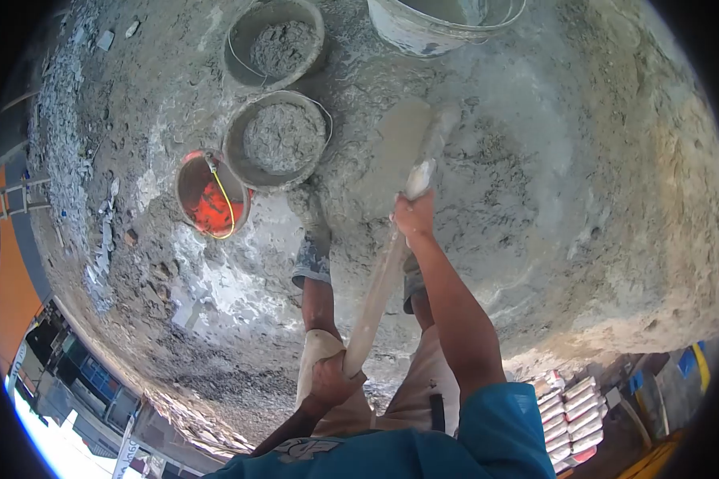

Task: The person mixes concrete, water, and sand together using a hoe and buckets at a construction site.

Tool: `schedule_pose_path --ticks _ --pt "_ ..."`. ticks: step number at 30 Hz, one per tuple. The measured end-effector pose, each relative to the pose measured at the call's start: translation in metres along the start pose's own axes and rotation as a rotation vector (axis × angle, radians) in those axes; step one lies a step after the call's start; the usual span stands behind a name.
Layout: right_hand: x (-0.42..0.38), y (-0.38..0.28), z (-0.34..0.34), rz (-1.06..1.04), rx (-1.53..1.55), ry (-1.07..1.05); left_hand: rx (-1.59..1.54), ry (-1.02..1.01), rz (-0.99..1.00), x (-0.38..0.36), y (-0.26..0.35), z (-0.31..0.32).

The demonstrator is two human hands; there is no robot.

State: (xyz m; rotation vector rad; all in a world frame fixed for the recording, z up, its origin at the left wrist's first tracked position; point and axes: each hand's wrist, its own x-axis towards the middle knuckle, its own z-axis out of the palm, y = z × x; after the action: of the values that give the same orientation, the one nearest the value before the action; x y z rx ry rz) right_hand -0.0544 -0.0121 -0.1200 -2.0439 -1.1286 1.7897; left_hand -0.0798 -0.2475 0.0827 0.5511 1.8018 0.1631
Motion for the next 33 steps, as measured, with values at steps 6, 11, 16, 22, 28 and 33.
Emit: schedule_pose_path --ticks 6,11,16,22,28,33 --pt "0.067 -0.071 0.055 -0.305 -0.476 -0.135 -0.288 0.279 0.162 0.090 0.017 0.021" --pt "0.076 -0.116 0.114 -0.345 -0.968 -0.103 -0.786 0.276 0.180 0.138 0.030 0.019" --pt "0.079 -0.107 0.097 -0.219 -1.111 -0.157 -0.872 0.239 0.064 0.095 0.081 0.036" --pt "0.020 0.009 0.042 0.052 -1.271 -0.241 -0.801 0.044 -0.199 0.015 0.068 0.063" --pt "0.017 0.071 0.009 0.173 -1.306 -0.399 -0.684 -0.160 -0.287 -0.008 0.082 0.063" --pt "0.039 0.071 0.000 0.329 -1.214 -0.388 -0.957 -0.227 -0.166 -0.008 0.101 0.031"
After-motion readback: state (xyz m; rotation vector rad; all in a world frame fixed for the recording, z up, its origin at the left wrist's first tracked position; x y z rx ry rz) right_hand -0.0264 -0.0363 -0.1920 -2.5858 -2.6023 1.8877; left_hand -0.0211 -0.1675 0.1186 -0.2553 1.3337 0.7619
